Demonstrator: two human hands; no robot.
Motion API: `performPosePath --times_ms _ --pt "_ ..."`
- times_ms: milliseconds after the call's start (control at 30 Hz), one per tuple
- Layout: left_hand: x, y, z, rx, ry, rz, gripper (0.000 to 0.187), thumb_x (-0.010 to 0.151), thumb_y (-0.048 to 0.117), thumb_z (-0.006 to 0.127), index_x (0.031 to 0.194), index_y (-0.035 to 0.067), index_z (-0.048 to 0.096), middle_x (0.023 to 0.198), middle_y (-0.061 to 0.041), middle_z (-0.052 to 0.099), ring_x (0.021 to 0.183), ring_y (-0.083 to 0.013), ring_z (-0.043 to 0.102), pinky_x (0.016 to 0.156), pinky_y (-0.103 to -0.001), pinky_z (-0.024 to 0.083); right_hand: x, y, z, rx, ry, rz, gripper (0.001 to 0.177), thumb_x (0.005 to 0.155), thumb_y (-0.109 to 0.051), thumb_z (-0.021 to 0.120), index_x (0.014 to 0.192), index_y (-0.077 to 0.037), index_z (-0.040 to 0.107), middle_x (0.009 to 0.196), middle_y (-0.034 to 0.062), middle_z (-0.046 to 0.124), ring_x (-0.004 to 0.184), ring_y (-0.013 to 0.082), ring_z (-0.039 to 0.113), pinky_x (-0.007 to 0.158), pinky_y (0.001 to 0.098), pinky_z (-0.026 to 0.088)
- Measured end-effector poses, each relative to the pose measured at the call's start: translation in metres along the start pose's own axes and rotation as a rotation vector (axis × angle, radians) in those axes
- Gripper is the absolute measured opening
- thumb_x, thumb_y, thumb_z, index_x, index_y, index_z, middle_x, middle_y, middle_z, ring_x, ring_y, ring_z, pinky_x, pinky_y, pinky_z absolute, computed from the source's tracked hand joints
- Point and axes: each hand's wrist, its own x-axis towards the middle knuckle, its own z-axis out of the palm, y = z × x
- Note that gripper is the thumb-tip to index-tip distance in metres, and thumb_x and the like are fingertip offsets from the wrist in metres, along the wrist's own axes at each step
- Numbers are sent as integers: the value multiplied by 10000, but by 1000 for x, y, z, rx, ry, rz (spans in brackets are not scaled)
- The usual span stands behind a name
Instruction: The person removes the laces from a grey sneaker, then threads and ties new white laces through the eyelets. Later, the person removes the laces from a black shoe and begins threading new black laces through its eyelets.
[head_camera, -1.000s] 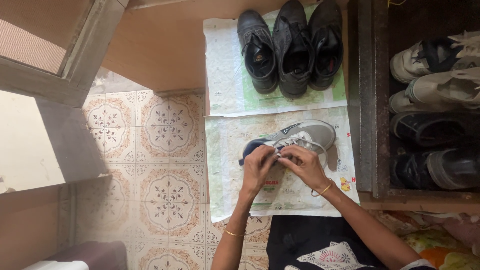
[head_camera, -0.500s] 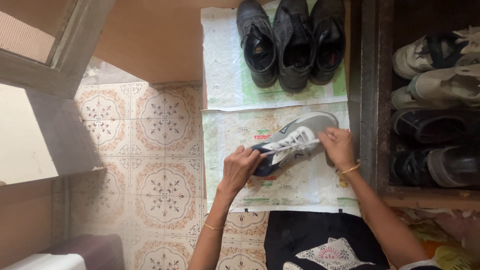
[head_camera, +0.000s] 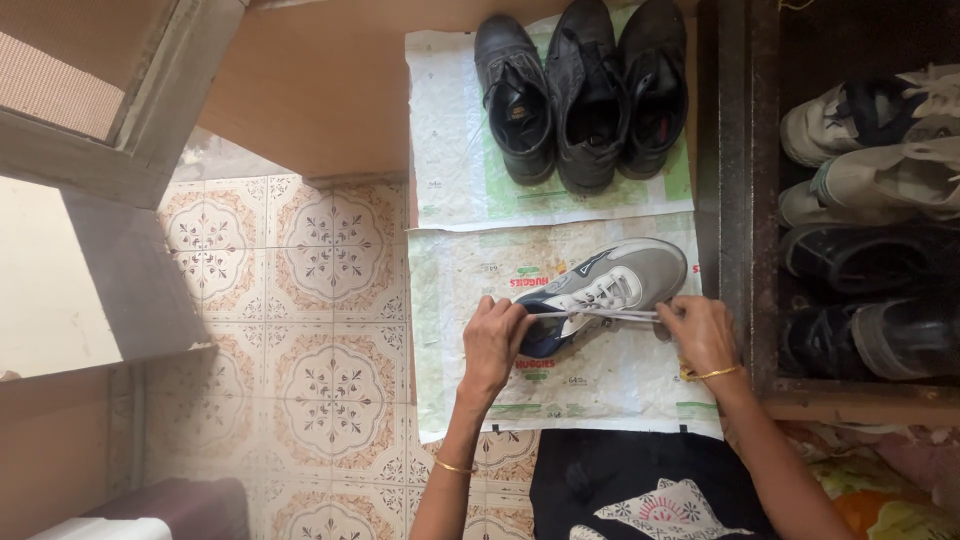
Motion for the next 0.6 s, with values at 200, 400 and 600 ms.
performPosePath --times_ms 200,400,600 --pt "16 -3 14 56 34 94 96 867 106 717 892 54 640 932 -93 599 912 -315 534 793 -433 466 2 -14 -15 218 11 50 299 907 -250 736 1119 -43 706 954 102 754 575 255 657 567 403 514" --pt "60 -9 45 6 -89 164 71 825 81 717 863 53 665 943 -104 594 936 -315 546 809 -430 462 -14 -66 8 180 74 -572 366 913 -250 711 1225 -59 689 1251 105 669 973 240 706 827 369 587" --pt "56 -13 31 99 -179 232 48 827 82 714 861 54 694 918 -85 617 956 -295 528 851 -415 438 -7 -75 11 151 -141 -477 299 927 -267 695 1119 -39 684 1145 91 663 855 225 696 786 361 571"
